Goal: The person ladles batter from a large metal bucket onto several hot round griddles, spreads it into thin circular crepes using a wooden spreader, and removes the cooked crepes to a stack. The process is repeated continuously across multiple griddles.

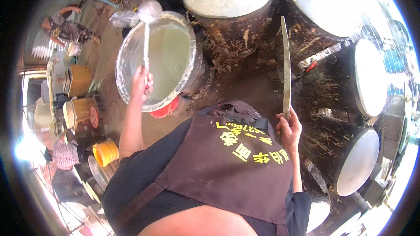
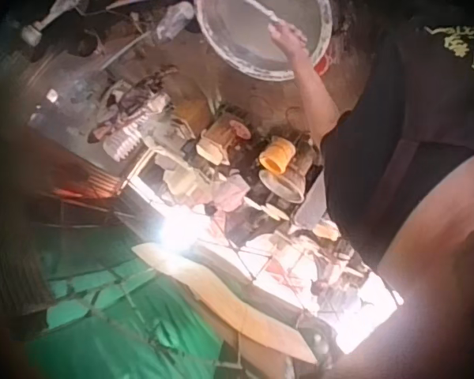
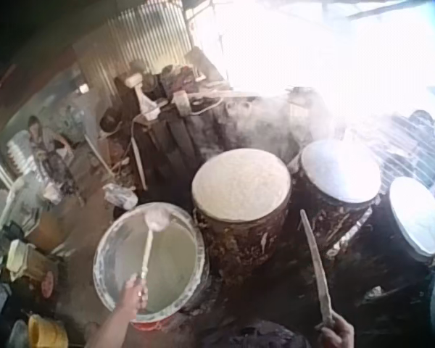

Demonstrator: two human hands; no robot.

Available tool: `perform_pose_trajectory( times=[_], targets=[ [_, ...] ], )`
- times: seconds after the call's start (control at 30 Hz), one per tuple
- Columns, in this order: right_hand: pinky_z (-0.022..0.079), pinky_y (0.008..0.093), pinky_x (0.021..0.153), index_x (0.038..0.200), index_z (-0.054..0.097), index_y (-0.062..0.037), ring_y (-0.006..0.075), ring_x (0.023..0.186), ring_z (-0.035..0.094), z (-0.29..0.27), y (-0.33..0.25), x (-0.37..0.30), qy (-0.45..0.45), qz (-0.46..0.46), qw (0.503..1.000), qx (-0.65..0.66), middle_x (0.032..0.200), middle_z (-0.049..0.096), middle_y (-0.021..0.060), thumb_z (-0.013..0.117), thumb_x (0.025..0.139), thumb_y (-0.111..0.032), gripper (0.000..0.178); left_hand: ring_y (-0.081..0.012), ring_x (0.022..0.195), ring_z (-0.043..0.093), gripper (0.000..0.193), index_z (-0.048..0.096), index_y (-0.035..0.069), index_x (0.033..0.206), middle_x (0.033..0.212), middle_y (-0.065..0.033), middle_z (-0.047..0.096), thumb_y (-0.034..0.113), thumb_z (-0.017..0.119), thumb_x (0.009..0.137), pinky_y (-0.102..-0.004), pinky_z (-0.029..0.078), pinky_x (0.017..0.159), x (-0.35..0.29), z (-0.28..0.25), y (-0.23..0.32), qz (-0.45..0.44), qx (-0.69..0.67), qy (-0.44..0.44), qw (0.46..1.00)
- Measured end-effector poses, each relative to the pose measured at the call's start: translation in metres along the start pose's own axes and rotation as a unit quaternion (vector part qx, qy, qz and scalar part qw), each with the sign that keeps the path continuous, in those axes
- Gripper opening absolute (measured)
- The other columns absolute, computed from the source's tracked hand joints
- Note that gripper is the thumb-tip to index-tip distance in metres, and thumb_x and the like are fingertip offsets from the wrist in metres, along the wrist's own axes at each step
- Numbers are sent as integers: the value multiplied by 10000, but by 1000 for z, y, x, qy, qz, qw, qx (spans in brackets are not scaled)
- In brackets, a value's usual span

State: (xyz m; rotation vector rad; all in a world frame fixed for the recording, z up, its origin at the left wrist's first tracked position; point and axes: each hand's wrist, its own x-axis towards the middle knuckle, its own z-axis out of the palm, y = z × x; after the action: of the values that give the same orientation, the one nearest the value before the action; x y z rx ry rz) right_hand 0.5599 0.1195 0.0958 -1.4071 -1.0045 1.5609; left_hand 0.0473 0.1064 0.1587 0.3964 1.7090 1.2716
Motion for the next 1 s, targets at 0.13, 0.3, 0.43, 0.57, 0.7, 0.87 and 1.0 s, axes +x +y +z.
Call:
perform_pose_trajectory(
  times=[0.13,0.3,0.43,0.57,0.7,0.87,1.0],
  targets=[
    [444,199,485,1376,450,-39,53,593,522,27,0,3,-42,3,999,-19,944,639,69,516,888,17,495,-184,658,600,383,484,123,1289,803,-86,611,196,551,919,-339,502,572,67,-64,-133,48,343,83,935],
    [451,200,509,1366,478,-63,53,597,534,76,-15,10,-77,-4,987,-141,912,661,47,534,869,17,506,-378,891,633,396,515,62,1271,985,-226,649,233,536,914,-423,488,779,49,-60,-148,-7,557,18,830],
    [466,215,522,1355,499,-86,54,601,560,101,-14,12,-111,-16,971,-213,879,681,24,547,862,10,505,-396,944,616,439,481,70,1327,1014,-244,640,226,523,919,-421,482,802,9,-94,-148,2,479,-84,874],
    [471,224,509,1367,489,-95,54,577,560,132,-13,15,-134,-21,958,-253,872,682,22,547,851,29,533,-358,936,628,441,473,72,1345,1041,-247,634,171,526,919,-401,481,817,15,-133,-132,-15,464,-99,880],
    [472,222,504,1364,497,-101,53,574,560,147,-12,10,-108,3,960,-257,878,686,21,548,836,38,548,-314,837,651,454,464,92,1362,946,-224,649,165,530,918,-383,495,751,14,-147,-131,63,439,-146,884],
    [470,234,552,1347,510,-80,71,591,564,175,-22,16,-132,-22,941,-311,839,690,42,570,827,24,533,-393,725,626,516,398,130,1407,839,-221,642,216,545,920,-436,489,636,100,-121,-87,130,539,-139,820],
    [469,237,557,1324,532,-71,67,594,555,175,-25,7,-122,-15,940,-319,816,679,50,598,832,2,501,-360,613,597,494,385,144,1408,720,-180,608,208,519,936,-423,471,540,131,-145,-137,195,610,-176,748]
  ],
)
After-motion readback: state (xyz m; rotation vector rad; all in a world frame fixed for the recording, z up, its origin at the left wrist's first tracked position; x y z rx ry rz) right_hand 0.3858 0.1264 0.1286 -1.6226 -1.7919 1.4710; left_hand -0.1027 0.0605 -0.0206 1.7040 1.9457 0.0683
